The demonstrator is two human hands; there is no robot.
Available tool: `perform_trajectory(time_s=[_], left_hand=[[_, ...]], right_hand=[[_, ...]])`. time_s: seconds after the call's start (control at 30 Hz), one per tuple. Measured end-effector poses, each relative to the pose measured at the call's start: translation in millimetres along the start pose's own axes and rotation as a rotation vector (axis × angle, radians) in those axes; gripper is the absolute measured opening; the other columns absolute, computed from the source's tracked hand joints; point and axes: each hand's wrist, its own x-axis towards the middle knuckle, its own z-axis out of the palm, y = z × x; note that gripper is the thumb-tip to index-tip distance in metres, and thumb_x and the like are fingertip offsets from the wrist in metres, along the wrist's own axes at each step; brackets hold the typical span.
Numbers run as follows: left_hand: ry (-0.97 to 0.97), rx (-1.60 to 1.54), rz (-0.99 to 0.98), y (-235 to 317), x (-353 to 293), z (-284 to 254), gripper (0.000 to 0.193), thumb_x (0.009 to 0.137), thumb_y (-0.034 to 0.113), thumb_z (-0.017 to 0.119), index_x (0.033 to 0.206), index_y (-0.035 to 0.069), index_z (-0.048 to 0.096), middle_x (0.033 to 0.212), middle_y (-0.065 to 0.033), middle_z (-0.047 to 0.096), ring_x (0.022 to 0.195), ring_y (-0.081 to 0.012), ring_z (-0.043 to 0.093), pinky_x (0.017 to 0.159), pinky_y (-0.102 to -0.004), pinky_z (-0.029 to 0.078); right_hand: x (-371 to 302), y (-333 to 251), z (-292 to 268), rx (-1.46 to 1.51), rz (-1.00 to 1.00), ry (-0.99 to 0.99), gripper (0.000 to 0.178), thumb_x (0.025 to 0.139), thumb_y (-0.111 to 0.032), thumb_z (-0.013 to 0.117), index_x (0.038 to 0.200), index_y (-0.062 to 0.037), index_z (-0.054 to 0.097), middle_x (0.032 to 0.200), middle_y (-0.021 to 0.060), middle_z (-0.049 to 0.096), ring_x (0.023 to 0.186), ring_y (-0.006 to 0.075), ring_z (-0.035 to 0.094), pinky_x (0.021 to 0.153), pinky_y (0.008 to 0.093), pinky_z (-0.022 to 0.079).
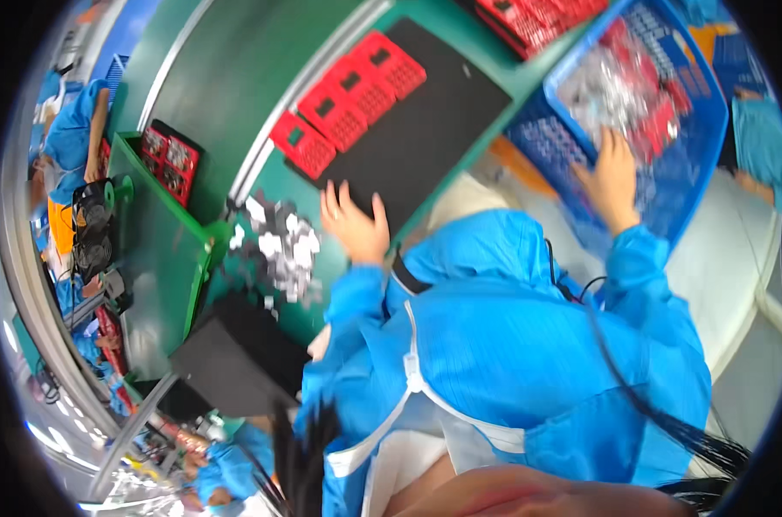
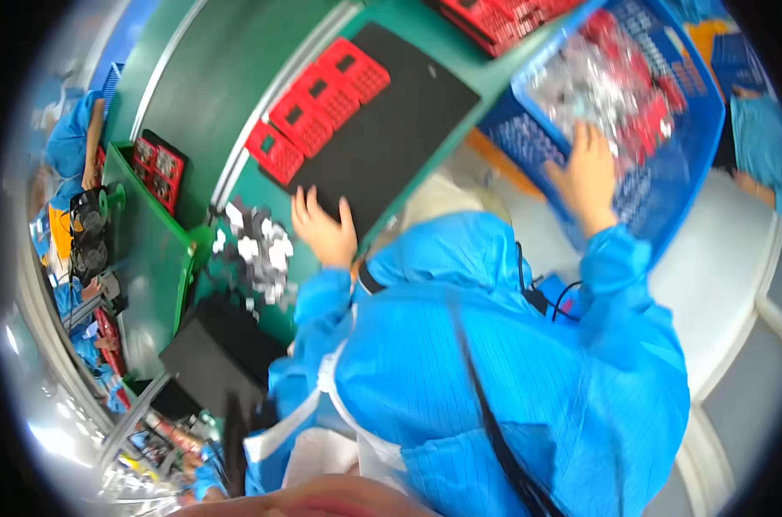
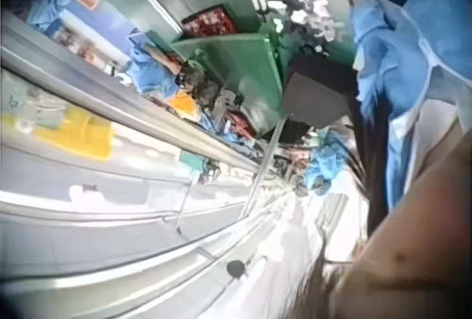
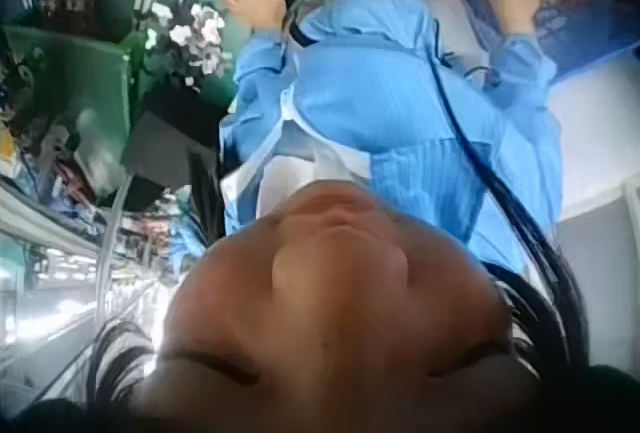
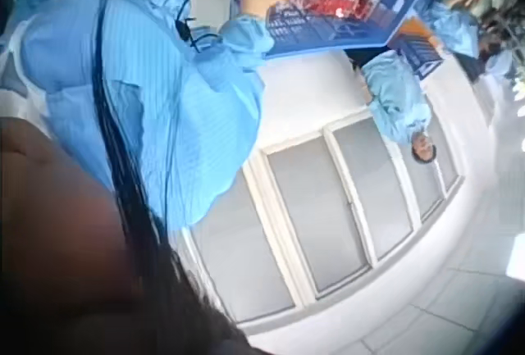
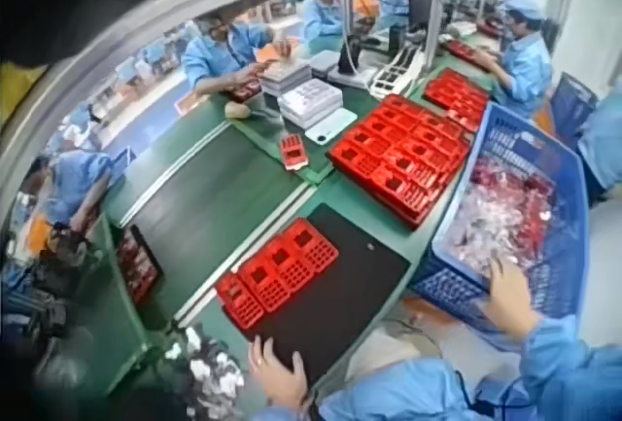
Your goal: Sorting and assembling red plastic electronic component housings at a factory workstation.
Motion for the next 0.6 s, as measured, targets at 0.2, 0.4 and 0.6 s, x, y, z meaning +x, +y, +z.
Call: perform_trajectory(time_s=[0.2,0.4,0.6], left_hand=[[-0.189,-0.676,0.332,50.9,-25.9,10.3,0.022,0.079,0.003,0.059,0.101,0.003,0.060,0.114,-0.0173,0.057,0.111,-0.0356,0.050,0.097,-0.0460,0.038],[-0.683,-0.212,0.335,95.6,-119.4,181.6,0.047,0.075,0.021,0.073,0.114,0.001,0.056,0.111,-0.0203,0.062,0.102,-0.0335,0.060,0.087,-0.0424,0.047],[-0.911,-0.704,-0.378,-49.3,-165.4,345.9,0.061,0.076,0.039,0.075,0.114,-0.004,0.055,0.111,-0.0189,0.062,0.102,-0.0286,0.058,0.086,-0.0396,0.046]], right_hand=[[-46.1,90.4,40.2,0.146,0.048,-0.301,0.029,0.087,-0.031,0.060,0.101,-0.0072,0.049,0.078,0.0224,0.063,0.071,0.0424,0.061,0.060,0.0499,0.047],[-62.4,85.1,37.1,0.193,0.076,-0.231,0.026,0.087,-0.029,0.062,0.099,-0.0085,0.051,0.076,0.0201,0.062,0.072,0.0415,0.060,0.060,0.0481,0.047],[-51.0,77.6,50.2,0.199,-0.020,-0.047,0.032,0.085,-0.028,0.064,0.112,-0.0132,0.057,0.080,0.0178,0.065,0.073,0.0371,0.064,0.062,0.0431,0.052]])
